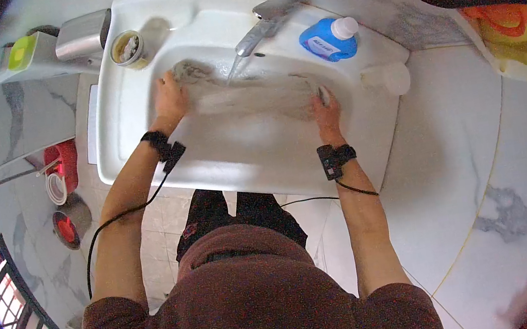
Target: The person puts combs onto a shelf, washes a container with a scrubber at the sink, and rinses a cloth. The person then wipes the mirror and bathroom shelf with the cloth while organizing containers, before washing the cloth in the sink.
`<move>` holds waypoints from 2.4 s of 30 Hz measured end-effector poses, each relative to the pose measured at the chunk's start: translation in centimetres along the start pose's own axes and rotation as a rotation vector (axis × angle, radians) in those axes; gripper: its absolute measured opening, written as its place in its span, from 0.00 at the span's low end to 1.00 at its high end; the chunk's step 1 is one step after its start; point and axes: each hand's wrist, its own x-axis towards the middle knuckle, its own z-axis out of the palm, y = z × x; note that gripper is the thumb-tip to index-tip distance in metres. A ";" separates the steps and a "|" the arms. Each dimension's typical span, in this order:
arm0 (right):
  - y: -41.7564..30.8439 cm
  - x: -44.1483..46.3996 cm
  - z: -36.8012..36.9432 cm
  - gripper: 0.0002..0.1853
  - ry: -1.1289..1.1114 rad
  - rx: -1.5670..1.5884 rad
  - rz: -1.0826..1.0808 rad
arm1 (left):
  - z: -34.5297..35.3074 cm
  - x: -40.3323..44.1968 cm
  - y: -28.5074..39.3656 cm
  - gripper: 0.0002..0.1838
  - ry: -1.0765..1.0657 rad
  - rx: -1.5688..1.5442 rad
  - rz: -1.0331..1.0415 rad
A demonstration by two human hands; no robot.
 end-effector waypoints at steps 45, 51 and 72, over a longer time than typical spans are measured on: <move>-21.0 -8.5 -4.0 0.08 -0.384 0.720 -0.110 | -13.7 -3.3 10.8 0.07 -0.241 -1.197 0.182; -24.2 -8.4 -5.5 0.09 -0.251 0.626 -0.302 | -19.1 -2.9 10.6 0.10 -0.157 -1.055 0.269; -18.0 -3.6 7.7 0.11 -0.603 0.454 -0.045 | -9.1 -3.5 2.8 0.44 -0.528 -0.242 0.318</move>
